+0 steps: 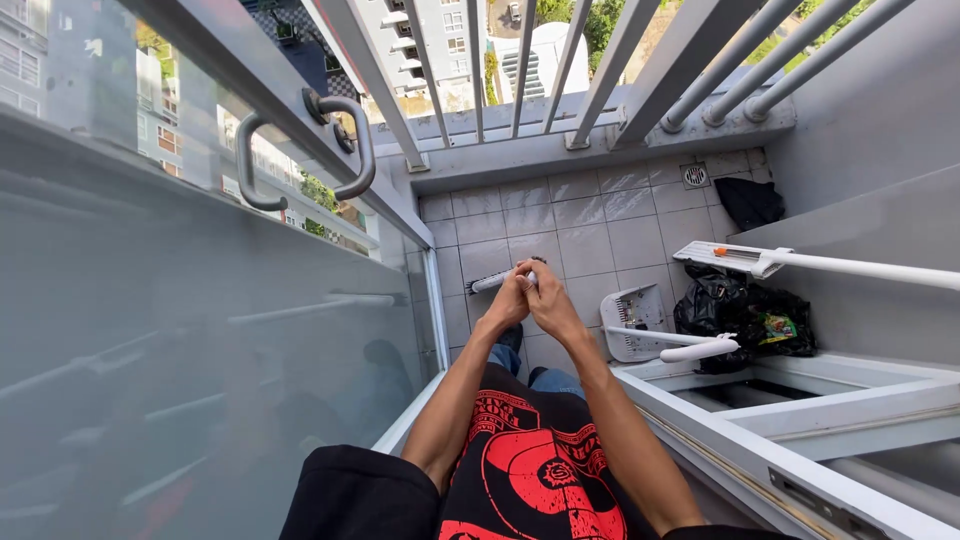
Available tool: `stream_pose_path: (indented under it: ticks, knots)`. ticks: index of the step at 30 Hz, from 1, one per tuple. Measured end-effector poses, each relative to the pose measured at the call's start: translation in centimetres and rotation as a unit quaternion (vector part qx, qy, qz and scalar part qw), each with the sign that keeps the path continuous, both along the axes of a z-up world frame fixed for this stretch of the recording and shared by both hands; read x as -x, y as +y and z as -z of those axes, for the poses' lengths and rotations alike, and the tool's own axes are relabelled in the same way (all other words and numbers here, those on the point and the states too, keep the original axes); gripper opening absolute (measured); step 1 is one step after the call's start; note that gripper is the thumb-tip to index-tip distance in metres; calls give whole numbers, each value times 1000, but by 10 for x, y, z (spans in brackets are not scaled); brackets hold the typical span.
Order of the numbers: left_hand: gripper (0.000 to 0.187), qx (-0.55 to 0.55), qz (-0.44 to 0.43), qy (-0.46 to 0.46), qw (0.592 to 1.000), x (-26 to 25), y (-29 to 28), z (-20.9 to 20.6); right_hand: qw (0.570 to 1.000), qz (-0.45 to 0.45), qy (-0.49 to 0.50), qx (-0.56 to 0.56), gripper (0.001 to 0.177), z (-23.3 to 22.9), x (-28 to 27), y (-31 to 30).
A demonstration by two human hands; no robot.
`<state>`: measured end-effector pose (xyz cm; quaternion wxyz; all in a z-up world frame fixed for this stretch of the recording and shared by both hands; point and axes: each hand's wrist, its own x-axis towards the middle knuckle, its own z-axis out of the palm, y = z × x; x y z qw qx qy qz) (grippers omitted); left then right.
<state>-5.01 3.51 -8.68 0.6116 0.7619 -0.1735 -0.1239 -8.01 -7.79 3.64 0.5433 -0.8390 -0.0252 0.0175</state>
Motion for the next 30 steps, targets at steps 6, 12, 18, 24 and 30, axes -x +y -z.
stream_pose_path:
  ticks: [6,12,18,24,30]
  knots:
    - [57,-78,-98,41,991,65,8,10,998,-47,24,30,35,6,44,9]
    - [66,-119,-136,94,979,136,2,5,992,-67,63,86,33,4,89,10]
    - [65,-90,-192,34,977,184,2,-13,992,-77,45,94,32,14,113,7]
    - [53,-69,-202,24,977,199,8,-30,989,-77,63,109,36,13,129,8]
    - [60,-12,-196,82,977,195,15,-98,987,-65,91,114,43,13,128,7]
